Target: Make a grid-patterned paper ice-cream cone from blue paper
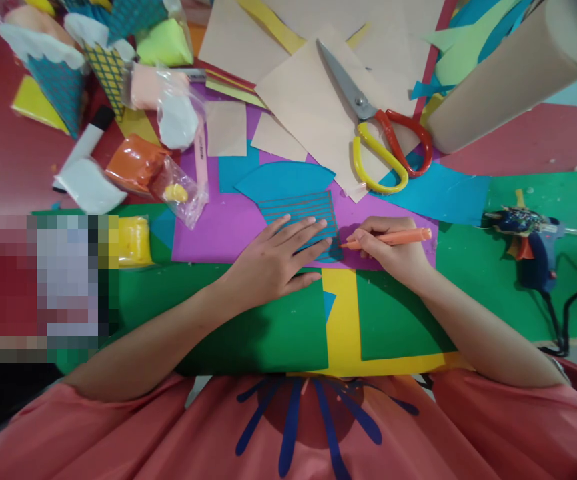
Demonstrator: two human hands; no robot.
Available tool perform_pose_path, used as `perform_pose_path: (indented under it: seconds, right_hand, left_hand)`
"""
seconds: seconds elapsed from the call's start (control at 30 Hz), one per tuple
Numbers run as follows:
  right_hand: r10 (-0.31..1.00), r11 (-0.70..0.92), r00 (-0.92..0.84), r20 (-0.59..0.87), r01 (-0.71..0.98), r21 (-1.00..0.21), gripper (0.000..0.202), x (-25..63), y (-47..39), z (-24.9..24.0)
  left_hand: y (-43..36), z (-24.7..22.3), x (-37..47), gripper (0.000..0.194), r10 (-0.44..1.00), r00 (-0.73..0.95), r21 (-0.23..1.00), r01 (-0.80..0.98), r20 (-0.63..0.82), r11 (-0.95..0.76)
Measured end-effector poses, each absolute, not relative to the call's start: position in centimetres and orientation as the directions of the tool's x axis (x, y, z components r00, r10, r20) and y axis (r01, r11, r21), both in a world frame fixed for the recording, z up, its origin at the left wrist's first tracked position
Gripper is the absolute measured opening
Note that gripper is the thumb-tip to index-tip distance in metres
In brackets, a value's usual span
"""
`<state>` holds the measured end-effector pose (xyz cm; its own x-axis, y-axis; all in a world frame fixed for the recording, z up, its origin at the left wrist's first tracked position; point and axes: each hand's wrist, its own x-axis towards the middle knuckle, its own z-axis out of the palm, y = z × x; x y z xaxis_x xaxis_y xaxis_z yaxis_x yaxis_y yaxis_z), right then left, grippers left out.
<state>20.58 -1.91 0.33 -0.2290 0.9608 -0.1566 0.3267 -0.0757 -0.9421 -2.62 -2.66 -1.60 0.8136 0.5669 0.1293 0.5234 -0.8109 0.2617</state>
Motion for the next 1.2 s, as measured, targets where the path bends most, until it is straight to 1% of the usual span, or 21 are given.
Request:
perform_pose_path:
  seconds: [0.1,0.23,0.37,0.5,0.67,0.8,0.87,0.93,1.07,1.2]
  right_hand:
    - [0.943,-0.108,-0.268,-0.198,0.318,-0.942,0.019,20.6,-1.81,0.62]
    - [0.948,-0.133,-0.24,-0.21,0.302,-0.944,0.021,20.64,-1.87,0.59]
    - [0.958,-0.112,-0.219,-0.187,0.317,-0.942,0.022,20.57,-1.99,0.43]
    - [0.951,-0.098,-0.242,-0.192,0.351,-0.931,0.021,20.49,-1.96,0.45]
    - [0.942,-0.061,-0.289,-0.17,0.351,-0.934,0.022,20.54,-1.96,0.29]
    - [0.93,-0.071,-0.312,-0.193,0.364,-0.929,0.021,20.65,-1.95,0.32]
    - [0.928,-0.083,-0.317,-0.198,0.341,-0.936,0.021,20.73,-1.85,0.47]
    - [0.936,-0.11,-0.289,-0.201,0.304,-0.946,0.021,20.83,-1.74,0.61]
    - [0.965,-0.155,-0.177,-0.194,0.21,-0.965,0.019,21.01,-1.63,0.47]
    - [0.982,-0.139,-0.111,-0.156,0.144,-0.98,0.021,21.16,-1.69,-0.06]
  left_hand:
    - [-2.64,-1.62,-2.63,0.045,0.57,0.812,0.277,0.523,0.124,-0.806]
    - [-2.63,-1.65,-2.68,0.046,0.571,0.813,0.284,0.523,0.118,-0.804]
    - [-2.64,-1.64,-2.71,0.046,0.57,0.814,0.273,0.526,0.113,-0.805]
    - [-2.61,-1.62,-2.66,0.046,0.558,0.819,0.253,0.517,0.13,-0.818]
    - [-2.59,-1.65,-2.65,0.045,0.556,0.819,0.237,0.517,0.144,-0.822]
    - [-2.61,-1.69,-2.69,0.046,0.556,0.821,0.232,0.521,0.13,-0.822]
    - [-2.59,-1.71,-2.68,0.046,0.56,0.819,0.225,0.526,0.125,-0.82]
    - [-2.56,-1.7,-2.66,0.046,0.559,0.819,0.223,0.526,0.126,-0.821]
    - [-2.56,-1.52,-2.67,0.046,0.545,0.827,0.246,0.505,0.136,-0.827]
    - [-2.88,-1.19,-2.64,0.047,0.497,0.856,0.327,0.433,0.144,-0.84]
